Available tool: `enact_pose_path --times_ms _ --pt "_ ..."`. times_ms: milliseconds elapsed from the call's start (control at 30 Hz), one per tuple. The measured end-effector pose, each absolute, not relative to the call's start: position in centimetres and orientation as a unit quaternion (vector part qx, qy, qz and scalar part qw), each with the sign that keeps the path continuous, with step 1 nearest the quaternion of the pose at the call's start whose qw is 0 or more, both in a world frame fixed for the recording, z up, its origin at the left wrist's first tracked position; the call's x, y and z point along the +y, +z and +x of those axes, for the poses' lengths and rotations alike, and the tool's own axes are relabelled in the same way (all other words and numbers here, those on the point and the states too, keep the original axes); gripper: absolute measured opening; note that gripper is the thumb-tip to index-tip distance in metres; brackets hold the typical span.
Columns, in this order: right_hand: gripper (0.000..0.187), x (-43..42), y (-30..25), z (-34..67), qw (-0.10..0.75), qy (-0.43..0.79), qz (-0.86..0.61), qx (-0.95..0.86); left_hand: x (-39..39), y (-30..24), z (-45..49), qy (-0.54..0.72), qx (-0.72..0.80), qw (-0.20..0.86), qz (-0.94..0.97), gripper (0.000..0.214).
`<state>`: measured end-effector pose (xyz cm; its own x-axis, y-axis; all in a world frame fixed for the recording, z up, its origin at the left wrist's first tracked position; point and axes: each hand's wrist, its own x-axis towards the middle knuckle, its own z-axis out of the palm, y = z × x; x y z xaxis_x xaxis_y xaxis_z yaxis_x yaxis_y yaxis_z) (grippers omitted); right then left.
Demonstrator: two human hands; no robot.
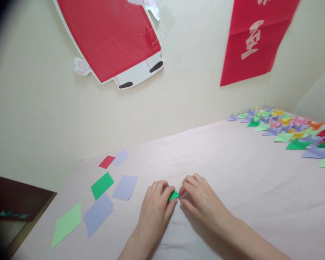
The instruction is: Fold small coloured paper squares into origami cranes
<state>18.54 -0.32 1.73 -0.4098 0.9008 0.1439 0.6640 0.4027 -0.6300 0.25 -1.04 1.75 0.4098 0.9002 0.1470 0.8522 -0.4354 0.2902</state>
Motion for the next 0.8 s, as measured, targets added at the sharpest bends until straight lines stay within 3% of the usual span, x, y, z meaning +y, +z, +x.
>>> enact_pose_path --times_ms 333,600,800 --pt "0.017 0.1 0.7 17.7 0.244 0.26 -0.488 -0.797 -1.6 1.6 -1.2 0.172 0.481 0.12 0.851 0.021" --pt "0.012 0.6 0.9 17.7 0.227 0.291 -0.508 -0.778 -0.6 2.1 -2.2 0.157 0.442 0.116 0.875 0.012" --pt "0.01 0.8 0.9 17.9 0.223 0.302 -0.493 -0.785 -0.5 1.8 -2.2 0.153 0.446 0.13 0.872 0.03"
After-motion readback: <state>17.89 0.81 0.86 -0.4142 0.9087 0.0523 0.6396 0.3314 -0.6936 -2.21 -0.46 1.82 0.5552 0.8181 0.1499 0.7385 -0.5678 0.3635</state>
